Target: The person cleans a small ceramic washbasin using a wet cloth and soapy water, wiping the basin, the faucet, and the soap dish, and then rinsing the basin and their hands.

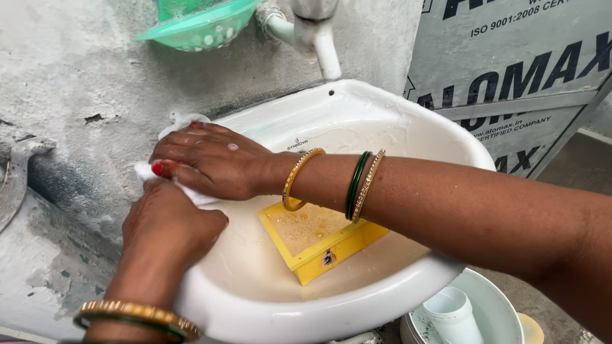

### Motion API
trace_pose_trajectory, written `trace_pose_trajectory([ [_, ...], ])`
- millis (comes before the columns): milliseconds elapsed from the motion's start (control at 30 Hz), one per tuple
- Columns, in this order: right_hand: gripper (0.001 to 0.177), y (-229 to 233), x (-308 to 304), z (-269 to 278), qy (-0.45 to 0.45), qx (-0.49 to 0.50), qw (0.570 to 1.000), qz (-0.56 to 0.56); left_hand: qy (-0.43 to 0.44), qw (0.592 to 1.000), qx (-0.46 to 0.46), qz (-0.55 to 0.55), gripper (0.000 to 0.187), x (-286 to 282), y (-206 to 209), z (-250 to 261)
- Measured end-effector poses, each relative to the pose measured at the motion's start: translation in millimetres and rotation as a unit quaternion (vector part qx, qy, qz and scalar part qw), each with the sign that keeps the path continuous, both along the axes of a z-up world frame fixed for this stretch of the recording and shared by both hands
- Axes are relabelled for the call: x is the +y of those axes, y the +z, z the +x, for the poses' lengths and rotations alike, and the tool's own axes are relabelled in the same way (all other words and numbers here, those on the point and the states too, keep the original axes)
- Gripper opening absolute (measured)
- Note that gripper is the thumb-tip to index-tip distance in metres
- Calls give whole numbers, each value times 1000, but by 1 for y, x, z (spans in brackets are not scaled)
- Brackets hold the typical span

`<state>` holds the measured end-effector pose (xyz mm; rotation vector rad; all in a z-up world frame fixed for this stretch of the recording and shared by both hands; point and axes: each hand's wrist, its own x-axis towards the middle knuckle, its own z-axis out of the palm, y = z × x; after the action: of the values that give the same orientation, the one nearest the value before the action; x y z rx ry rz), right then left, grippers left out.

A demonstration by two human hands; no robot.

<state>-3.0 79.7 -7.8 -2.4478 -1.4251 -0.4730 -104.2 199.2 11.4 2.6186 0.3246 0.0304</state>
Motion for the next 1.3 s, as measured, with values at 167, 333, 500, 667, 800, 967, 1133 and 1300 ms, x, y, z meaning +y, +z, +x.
trace_pose_trajectory([
  [167,61,-6,-27,7,-22,-6,1000,-10,-68,980,-20,186,100,-14,5,4],
  [333,63,4,-68,1,-98,-49,985,-136,-196,896,-23,398,113,-36,8,14],
  [500,69,10,-146,-4,-160,-82,965,-191,-275,889,4,365,133,-84,2,38],
  [667,75,18,-202,-6,-249,-38,941,-228,-328,894,22,303,133,-148,-3,68],
  [800,76,27,-213,-18,-367,6,882,-297,-339,896,9,288,128,-182,-10,80],
  [967,76,29,-201,-23,-417,74,868,-258,-323,904,-39,278,114,-174,-15,83],
  [1133,87,22,-164,-17,-428,82,873,-220,-215,927,-21,308,92,-166,-17,81],
  [1300,106,6,-80,-29,-318,84,917,-224,-52,900,118,417,101,-108,0,62],
])
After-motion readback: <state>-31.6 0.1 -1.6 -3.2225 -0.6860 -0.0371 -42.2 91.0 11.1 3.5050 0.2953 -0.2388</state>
